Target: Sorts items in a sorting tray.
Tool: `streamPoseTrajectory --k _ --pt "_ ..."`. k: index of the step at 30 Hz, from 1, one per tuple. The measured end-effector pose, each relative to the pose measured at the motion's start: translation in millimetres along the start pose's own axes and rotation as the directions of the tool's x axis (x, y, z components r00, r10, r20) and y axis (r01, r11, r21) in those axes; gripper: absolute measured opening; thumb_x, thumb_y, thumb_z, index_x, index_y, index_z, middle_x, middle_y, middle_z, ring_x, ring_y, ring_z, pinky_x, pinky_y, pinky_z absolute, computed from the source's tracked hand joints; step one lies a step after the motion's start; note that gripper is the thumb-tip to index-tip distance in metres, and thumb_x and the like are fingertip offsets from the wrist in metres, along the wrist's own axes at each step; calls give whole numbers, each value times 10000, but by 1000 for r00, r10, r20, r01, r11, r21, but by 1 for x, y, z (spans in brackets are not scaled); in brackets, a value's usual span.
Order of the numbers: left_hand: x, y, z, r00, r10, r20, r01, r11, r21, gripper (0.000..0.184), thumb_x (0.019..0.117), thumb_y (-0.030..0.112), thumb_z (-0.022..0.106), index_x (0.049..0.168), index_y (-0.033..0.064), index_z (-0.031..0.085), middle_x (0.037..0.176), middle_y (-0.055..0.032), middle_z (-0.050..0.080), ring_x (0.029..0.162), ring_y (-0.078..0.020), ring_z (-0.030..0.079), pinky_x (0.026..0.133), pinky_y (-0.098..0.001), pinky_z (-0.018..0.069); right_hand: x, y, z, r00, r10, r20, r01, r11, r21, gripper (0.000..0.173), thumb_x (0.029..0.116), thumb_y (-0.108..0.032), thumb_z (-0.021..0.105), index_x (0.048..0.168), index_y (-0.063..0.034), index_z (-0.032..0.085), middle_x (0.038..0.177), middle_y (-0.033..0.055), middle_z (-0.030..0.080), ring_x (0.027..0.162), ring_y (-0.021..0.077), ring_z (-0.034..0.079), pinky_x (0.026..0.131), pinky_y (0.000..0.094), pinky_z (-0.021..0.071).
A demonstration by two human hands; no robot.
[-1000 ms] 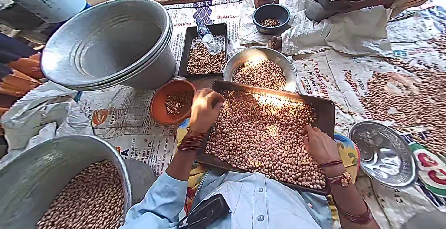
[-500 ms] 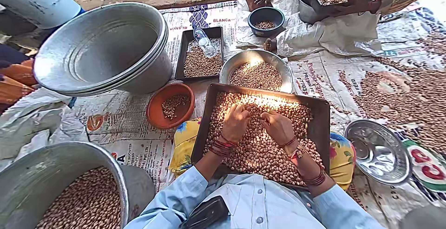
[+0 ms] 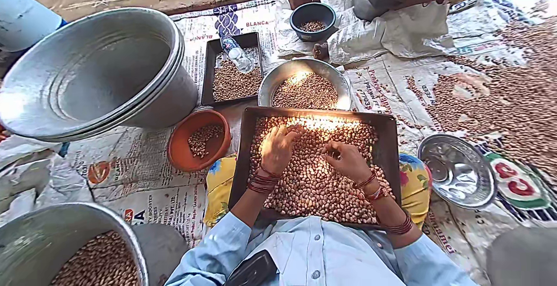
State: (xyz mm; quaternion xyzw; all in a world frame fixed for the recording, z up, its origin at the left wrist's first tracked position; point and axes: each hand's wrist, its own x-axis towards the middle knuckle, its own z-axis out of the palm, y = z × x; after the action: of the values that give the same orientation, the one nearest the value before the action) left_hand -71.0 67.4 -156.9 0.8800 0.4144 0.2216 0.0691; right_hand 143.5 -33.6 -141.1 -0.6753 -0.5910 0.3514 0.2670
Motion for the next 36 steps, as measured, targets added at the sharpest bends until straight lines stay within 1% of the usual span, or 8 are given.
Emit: streamPoseTrajectory --k 6,9,12,17,20,28,31,36 --pt "-1 -3 -3 996 -33 87 42 992 -115 174 942 163 706 1006 10 759 953 -208 716 929 -391 704 838 -559 558 -65 48 -63 913 184 -365 141 696 704 170 891 -26 399 966 -105 529 808 -16 636 588 52 579 526 197 492" --pt "8 6 -21 916 -203 346 365 777 -512 149 999 192 614 1024 65 687 791 10 628 663 -62 557 644 -252 464 -99 67 -82 825 312 -471 34 804 594 147 924 -48 444 935 -128 566 661 -92 501 461 -23 406 434 138 359" --pt "11 33 -20 849 8 529 482 401 -779 207 966 128 414 911 143 613 640 158 480 502 62 395 469 -114 323 -123 73 -84 820 301 -486 -217 950 222 162 978 -147 562 1068 -81 679 648 -88 475 514 -12 377 515 191 335" --pt "-10 122 4 426 556 714 613 403 -679 308 1054 146 419 1104 49 707 635 150 450 499 59 343 467 -142 292 -129 70 -72 829 253 -498 -266 963 45 178 996 -225 608 1083 -113 716 649 -68 501 550 29 413 573 259 389" --pt "-20 164 27 242 573 783 549 584 -597 341 1102 160 403 1300 49 658 924 9 649 679 4 501 623 -205 425 -128 66 -71 812 236 -534 -257 966 36 145 994 -211 618 1072 -136 715 615 -62 472 528 56 403 554 296 381" --pt "34 127 57 686 15 727 683 330 -652 281 1087 82 436 1269 -25 623 736 29 540 568 -23 470 533 -182 414 -151 60 -79 861 124 -492 -217 967 -136 200 994 -216 612 1057 -75 739 663 28 547 566 140 450 571 362 418" --pt "36 84 51 831 -80 551 519 468 -715 323 1063 94 445 1323 15 621 1120 -43 688 714 -22 538 639 -214 451 -155 50 -78 947 124 -297 -189 961 -201 211 990 -200 617 1035 -35 741 751 121 644 633 252 571 635 469 485" --pt "10 89 20 796 117 594 416 607 -677 242 1047 119 497 1175 44 688 869 46 669 592 43 470 560 -154 399 -151 34 -68 984 157 -79 -173 940 -294 182 985 -127 628 1044 -1 745 949 220 711 904 412 708 769 584 542"
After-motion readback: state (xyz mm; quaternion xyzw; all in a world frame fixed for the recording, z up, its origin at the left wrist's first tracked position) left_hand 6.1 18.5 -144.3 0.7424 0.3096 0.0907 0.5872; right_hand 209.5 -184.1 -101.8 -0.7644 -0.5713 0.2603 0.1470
